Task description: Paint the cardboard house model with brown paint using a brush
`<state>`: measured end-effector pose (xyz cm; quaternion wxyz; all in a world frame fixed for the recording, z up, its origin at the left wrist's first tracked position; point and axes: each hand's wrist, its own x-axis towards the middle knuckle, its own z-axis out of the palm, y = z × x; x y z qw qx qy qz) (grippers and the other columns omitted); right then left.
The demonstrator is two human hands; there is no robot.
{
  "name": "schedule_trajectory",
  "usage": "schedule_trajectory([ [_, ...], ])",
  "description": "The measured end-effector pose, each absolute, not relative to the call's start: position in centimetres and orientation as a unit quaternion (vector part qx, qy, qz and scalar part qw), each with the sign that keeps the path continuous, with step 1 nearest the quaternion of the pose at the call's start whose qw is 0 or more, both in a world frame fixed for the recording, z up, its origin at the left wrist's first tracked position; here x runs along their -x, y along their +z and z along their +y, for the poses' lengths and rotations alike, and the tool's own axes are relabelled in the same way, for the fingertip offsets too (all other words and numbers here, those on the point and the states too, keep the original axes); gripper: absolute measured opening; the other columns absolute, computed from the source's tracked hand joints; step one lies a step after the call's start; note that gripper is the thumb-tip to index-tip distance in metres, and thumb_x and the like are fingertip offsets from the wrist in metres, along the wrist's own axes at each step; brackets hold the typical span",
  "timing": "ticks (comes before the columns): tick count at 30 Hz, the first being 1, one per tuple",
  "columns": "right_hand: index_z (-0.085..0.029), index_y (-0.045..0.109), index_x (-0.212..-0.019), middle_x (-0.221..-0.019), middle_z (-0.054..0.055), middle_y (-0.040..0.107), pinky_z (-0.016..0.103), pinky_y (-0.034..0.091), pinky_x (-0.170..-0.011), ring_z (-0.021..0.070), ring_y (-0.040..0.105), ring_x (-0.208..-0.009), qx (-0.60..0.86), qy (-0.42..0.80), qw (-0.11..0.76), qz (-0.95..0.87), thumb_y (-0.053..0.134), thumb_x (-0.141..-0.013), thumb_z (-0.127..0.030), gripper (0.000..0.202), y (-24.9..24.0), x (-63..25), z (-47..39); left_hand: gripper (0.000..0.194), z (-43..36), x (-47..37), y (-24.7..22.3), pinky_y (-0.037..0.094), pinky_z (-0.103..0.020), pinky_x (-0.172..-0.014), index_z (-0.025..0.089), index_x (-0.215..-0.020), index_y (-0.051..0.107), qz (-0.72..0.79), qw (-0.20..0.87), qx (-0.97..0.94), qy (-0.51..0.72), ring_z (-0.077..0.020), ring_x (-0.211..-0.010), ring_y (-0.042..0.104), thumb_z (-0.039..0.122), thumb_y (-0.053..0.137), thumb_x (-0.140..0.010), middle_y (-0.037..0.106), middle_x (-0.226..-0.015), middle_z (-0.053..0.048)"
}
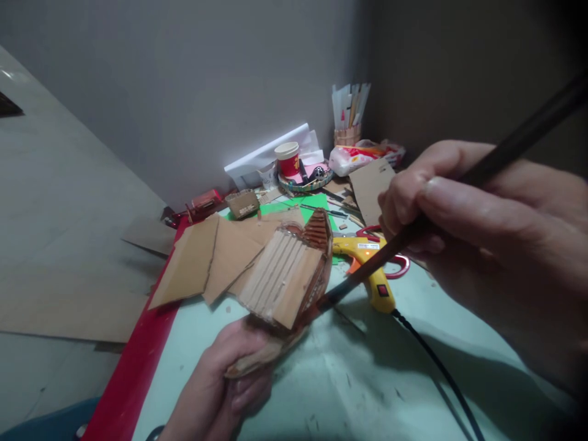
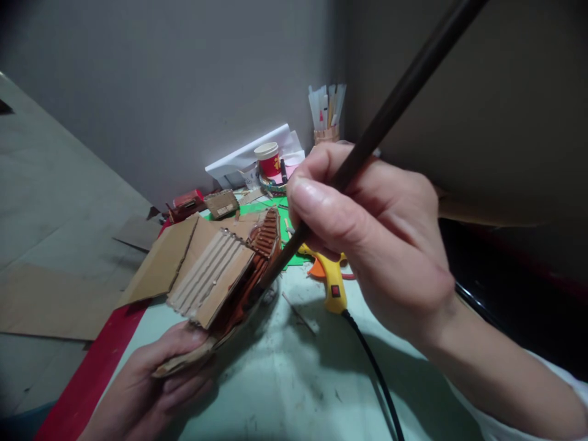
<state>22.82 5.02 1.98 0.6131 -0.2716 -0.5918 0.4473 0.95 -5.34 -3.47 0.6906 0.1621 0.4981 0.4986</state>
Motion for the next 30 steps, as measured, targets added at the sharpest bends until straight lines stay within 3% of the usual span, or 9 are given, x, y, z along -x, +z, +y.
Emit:
schedule_trajectory([
  [4,-0.022,0.063,-0.075,-0.068,0.003,0.051,0.027,0.032,-0.043,0.0167,0.049,-0.061,0.269,0.404,0.601,-0.635,0.056,-0.090,-0.018,0.017,1.7,-23.4,4.7,0.009,-5.4,-0.9,-3.2,0.014,-0.018,-0.038,0.014,-0.070,0.067,0.511,0.672,-0.165,0.509,-0.0011,-0.038,0.017,0.018,0.074,-0.074,0.036,-0.046,0.010],
  [8,-0.024,0.066,-0.081,-0.076,0.004,0.055,0.030,0.038,-0.044,0.0209,0.054,-0.068,0.247,0.368,0.593,-0.673,0.061,-0.090,-0.021,0.011,1.4,-23.6,4.6,0.020,-5.4,-0.6,-3.1,0.017,-0.019,-0.039,0.016,-0.063,0.062,0.514,0.654,-0.173,0.527,-0.0024,-0.040,0.020,0.019,0.077,-0.074,0.036,-0.048,0.010],
  [13,-0.022,0.063,-0.078,-0.075,-0.003,0.056,0.024,0.035,-0.042,0.0101,0.050,-0.060,0.227,0.292,0.598,-0.711,0.063,-0.090,-0.014,0.014,1.4,-23.4,4.9,0.024,-5.2,-0.3,-3.0,0.019,-0.019,-0.040,0.015,-0.064,0.063,0.534,0.612,-0.211,0.544,-0.0035,-0.044,0.024,0.027,0.080,-0.075,0.041,-0.054,0.007],
  [16,-0.022,0.063,-0.083,-0.077,-0.005,0.058,0.020,0.041,-0.044,0.0071,0.052,-0.059,0.202,0.244,0.595,-0.738,0.066,-0.093,-0.017,0.011,1.4,-23.3,4.9,0.025,-5.0,-0.3,-2.9,0.019,-0.018,-0.039,0.014,-0.066,0.063,0.543,0.591,-0.225,0.552,-0.0041,-0.046,0.028,0.030,0.081,-0.074,0.042,-0.056,0.006],
  [25,-0.024,0.063,-0.091,-0.084,-0.004,0.062,0.022,0.045,-0.049,0.0100,0.056,-0.066,0.179,0.176,0.604,-0.756,0.068,-0.095,-0.016,0.011,1.3,-23.7,4.6,0.035,-4.9,0.0,-3.1,0.020,-0.017,-0.036,0.016,-0.055,0.051,0.540,0.573,-0.212,0.579,-0.0037,-0.039,0.025,0.028,0.077,-0.074,0.036,-0.045,0.008],
  [30,-0.023,0.066,-0.084,-0.077,-0.004,0.060,0.024,0.044,-0.050,0.0101,0.053,-0.063,0.222,0.227,0.626,-0.712,0.072,-0.091,-0.018,0.011,1.8,-23.3,4.2,0.033,-4.8,0.2,-3.2,0.019,-0.017,-0.036,0.016,-0.055,0.051,0.536,0.580,-0.220,0.574,-0.0034,-0.039,0.024,0.027,0.077,-0.074,0.036,-0.047,0.008],
])
